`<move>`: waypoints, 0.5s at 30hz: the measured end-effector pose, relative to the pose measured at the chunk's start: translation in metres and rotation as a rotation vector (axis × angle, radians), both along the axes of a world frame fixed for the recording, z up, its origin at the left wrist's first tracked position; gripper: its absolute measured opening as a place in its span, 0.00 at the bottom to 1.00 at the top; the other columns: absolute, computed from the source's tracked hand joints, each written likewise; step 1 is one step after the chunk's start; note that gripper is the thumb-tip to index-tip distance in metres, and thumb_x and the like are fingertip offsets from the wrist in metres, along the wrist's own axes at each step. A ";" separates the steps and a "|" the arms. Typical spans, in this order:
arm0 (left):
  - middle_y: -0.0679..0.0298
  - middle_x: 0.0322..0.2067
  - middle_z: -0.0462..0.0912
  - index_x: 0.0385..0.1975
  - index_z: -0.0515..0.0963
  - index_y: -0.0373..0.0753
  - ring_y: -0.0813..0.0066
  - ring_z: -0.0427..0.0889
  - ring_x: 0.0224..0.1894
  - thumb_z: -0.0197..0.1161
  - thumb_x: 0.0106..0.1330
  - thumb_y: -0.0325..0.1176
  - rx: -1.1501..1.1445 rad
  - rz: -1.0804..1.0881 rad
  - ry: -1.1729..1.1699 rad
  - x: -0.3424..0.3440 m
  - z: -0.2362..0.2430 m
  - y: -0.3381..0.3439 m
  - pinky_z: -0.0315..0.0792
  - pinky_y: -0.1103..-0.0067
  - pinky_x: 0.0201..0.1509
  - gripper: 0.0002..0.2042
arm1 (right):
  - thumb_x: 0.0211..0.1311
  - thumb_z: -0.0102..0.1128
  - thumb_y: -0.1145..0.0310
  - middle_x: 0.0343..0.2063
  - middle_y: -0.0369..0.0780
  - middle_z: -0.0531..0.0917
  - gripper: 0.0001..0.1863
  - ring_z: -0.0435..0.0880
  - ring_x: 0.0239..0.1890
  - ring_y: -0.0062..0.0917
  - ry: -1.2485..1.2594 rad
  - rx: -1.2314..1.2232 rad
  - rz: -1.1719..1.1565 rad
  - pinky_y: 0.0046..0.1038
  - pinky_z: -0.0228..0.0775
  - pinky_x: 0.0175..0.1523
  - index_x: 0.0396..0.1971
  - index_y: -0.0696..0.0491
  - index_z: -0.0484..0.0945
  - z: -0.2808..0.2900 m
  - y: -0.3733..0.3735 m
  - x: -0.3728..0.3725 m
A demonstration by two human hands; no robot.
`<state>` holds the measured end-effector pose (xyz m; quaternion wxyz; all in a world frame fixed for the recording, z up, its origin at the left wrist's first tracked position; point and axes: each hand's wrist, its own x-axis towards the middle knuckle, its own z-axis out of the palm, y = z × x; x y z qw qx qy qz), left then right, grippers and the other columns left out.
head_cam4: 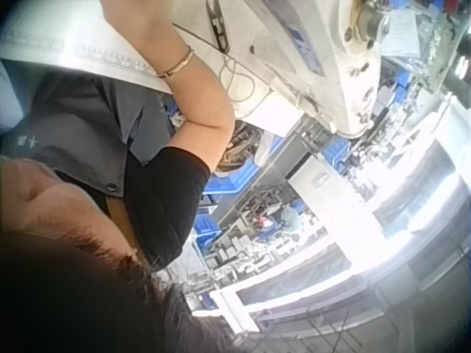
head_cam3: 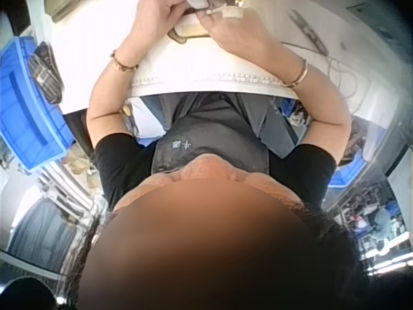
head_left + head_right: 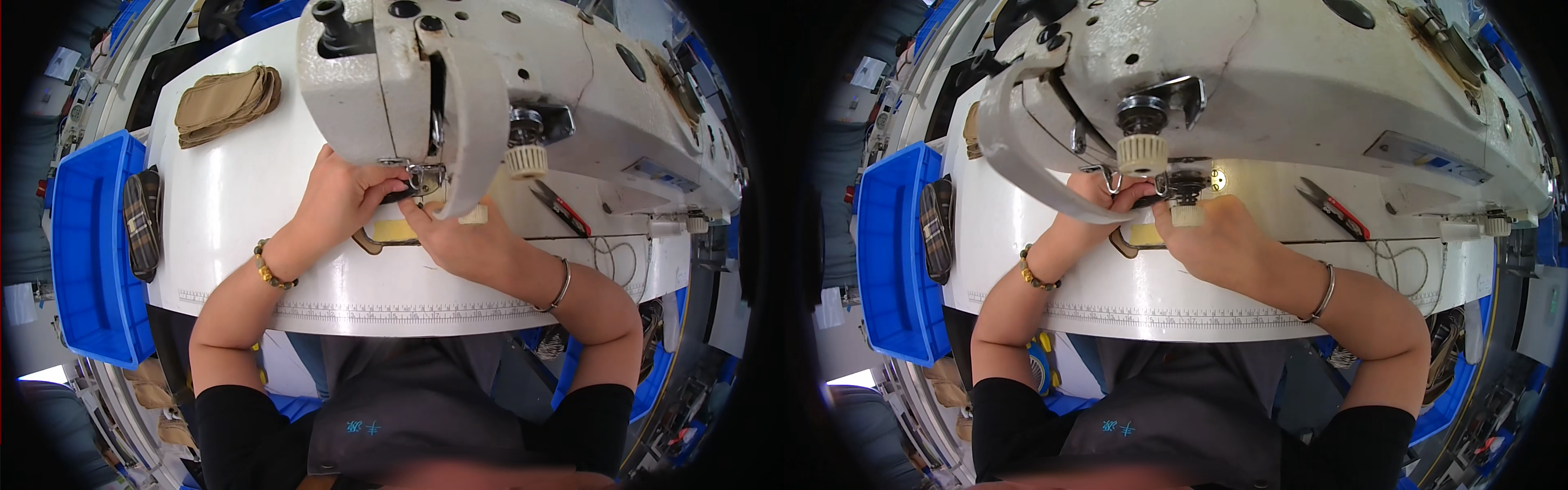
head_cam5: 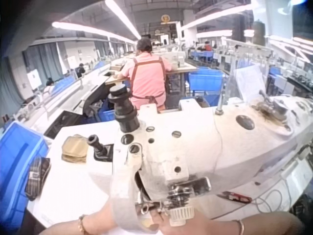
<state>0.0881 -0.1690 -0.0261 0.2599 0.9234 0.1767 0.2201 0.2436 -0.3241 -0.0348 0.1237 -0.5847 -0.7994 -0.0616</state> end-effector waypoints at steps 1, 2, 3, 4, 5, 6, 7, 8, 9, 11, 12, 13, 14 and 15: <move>0.65 0.32 0.88 0.30 0.88 0.44 0.63 0.83 0.40 0.72 0.52 0.32 0.065 -0.019 -0.010 0.001 0.003 0.000 0.70 0.68 0.54 0.06 | 0.62 0.59 0.70 0.27 0.38 0.84 0.24 0.85 0.28 0.33 0.000 -0.002 -0.004 0.35 0.76 0.29 0.58 0.60 0.72 0.002 0.000 0.000; 0.65 0.32 0.88 0.30 0.88 0.44 0.63 0.83 0.40 0.73 0.51 0.32 0.130 -0.038 -0.019 0.002 0.006 0.000 0.70 0.69 0.54 0.06 | 0.61 0.59 0.70 0.26 0.38 0.84 0.24 0.85 0.27 0.33 0.008 -0.019 -0.005 0.35 0.76 0.29 0.57 0.61 0.73 0.004 0.000 0.000; 0.65 0.32 0.88 0.30 0.88 0.44 0.63 0.83 0.40 0.73 0.51 0.32 0.128 -0.042 -0.019 0.002 0.009 -0.001 0.70 0.69 0.54 0.06 | 0.61 0.59 0.70 0.24 0.38 0.83 0.23 0.85 0.27 0.33 0.017 -0.036 -0.007 0.34 0.76 0.28 0.56 0.61 0.74 0.006 0.001 0.000; 0.66 0.32 0.88 0.30 0.89 0.45 0.64 0.83 0.40 0.73 0.51 0.32 0.181 -0.046 0.003 0.002 0.013 -0.001 0.69 0.69 0.54 0.06 | 0.61 0.59 0.70 0.24 0.38 0.83 0.23 0.85 0.27 0.33 0.018 -0.036 -0.007 0.34 0.76 0.28 0.56 0.61 0.74 0.006 0.002 0.001; 0.67 0.31 0.88 0.29 0.89 0.45 0.65 0.83 0.41 0.74 0.50 0.33 0.235 -0.049 0.025 0.002 0.015 -0.002 0.69 0.69 0.54 0.07 | 0.59 0.60 0.71 0.23 0.39 0.83 0.23 0.85 0.26 0.33 0.048 -0.019 -0.001 0.34 0.76 0.28 0.55 0.61 0.75 0.006 0.002 0.001; 0.67 0.31 0.88 0.29 0.89 0.45 0.65 0.83 0.41 0.74 0.50 0.33 0.236 -0.049 0.026 0.002 0.015 -0.003 0.69 0.69 0.54 0.07 | 0.57 0.61 0.71 0.22 0.39 0.82 0.23 0.84 0.25 0.33 0.078 -0.001 0.004 0.33 0.75 0.27 0.54 0.61 0.76 0.007 0.003 0.001; 0.68 0.31 0.88 0.29 0.89 0.46 0.66 0.83 0.41 0.74 0.49 0.33 0.256 -0.035 0.041 0.002 0.015 -0.003 0.68 0.69 0.54 0.07 | 0.57 0.61 0.71 0.22 0.39 0.82 0.23 0.84 0.25 0.33 0.080 0.000 0.006 0.33 0.75 0.27 0.54 0.61 0.76 0.009 0.002 0.001; 0.69 0.31 0.88 0.29 0.89 0.47 0.68 0.83 0.41 0.74 0.49 0.34 0.277 -0.020 0.055 0.001 0.015 -0.003 0.68 0.69 0.54 0.07 | 0.55 0.61 0.72 0.22 0.39 0.82 0.22 0.84 0.23 0.33 0.034 0.038 0.010 0.33 0.75 0.27 0.52 0.61 0.77 0.013 0.001 0.001; 0.69 0.31 0.88 0.29 0.89 0.47 0.68 0.83 0.41 0.74 0.49 0.34 0.279 -0.018 0.057 0.000 0.015 -0.004 0.68 0.69 0.54 0.07 | 0.54 0.61 0.72 0.21 0.39 0.82 0.22 0.83 0.22 0.32 -0.012 0.076 0.015 0.32 0.74 0.26 0.51 0.60 0.79 0.015 0.000 0.001; 0.70 0.31 0.88 0.29 0.89 0.48 0.69 0.83 0.41 0.75 0.49 0.35 0.307 -0.022 0.074 0.001 0.014 -0.006 0.67 0.68 0.55 0.07 | 0.52 0.62 0.73 0.21 0.40 0.82 0.22 0.83 0.21 0.33 -0.014 0.101 -0.003 0.33 0.74 0.25 0.50 0.60 0.80 -0.015 0.000 0.009; 0.70 0.31 0.88 0.29 0.89 0.48 0.69 0.83 0.41 0.75 0.49 0.35 0.308 -0.025 0.072 0.002 0.015 -0.007 0.67 0.68 0.55 0.07 | 0.51 0.62 0.73 0.20 0.41 0.82 0.22 0.83 0.20 0.33 -0.017 0.125 -0.019 0.33 0.74 0.25 0.49 0.60 0.80 -0.031 -0.002 0.013; 0.71 0.31 0.88 0.29 0.89 0.49 0.69 0.83 0.41 0.75 0.49 0.35 0.293 -0.021 0.077 0.002 0.016 -0.007 0.67 0.68 0.54 0.07 | 0.51 0.62 0.73 0.20 0.41 0.82 0.22 0.83 0.20 0.33 -0.017 0.123 -0.016 0.33 0.74 0.25 0.49 0.60 0.80 -0.026 0.000 0.013; 0.72 0.31 0.88 0.29 0.89 0.49 0.69 0.83 0.40 0.75 0.49 0.35 0.278 -0.018 0.081 0.001 0.016 -0.007 0.67 0.68 0.54 0.07 | 0.51 0.61 0.73 0.19 0.41 0.81 0.21 0.82 0.19 0.33 0.024 0.125 -0.027 0.33 0.73 0.24 0.48 0.59 0.81 -0.017 0.000 0.014; 0.72 0.31 0.88 0.29 0.89 0.49 0.69 0.83 0.40 0.75 0.49 0.35 0.276 -0.016 0.080 0.001 0.015 -0.007 0.67 0.68 0.54 0.07 | 0.51 0.61 0.73 0.19 0.41 0.81 0.20 0.82 0.19 0.33 0.065 0.127 -0.038 0.33 0.73 0.23 0.47 0.59 0.81 -0.011 0.001 0.014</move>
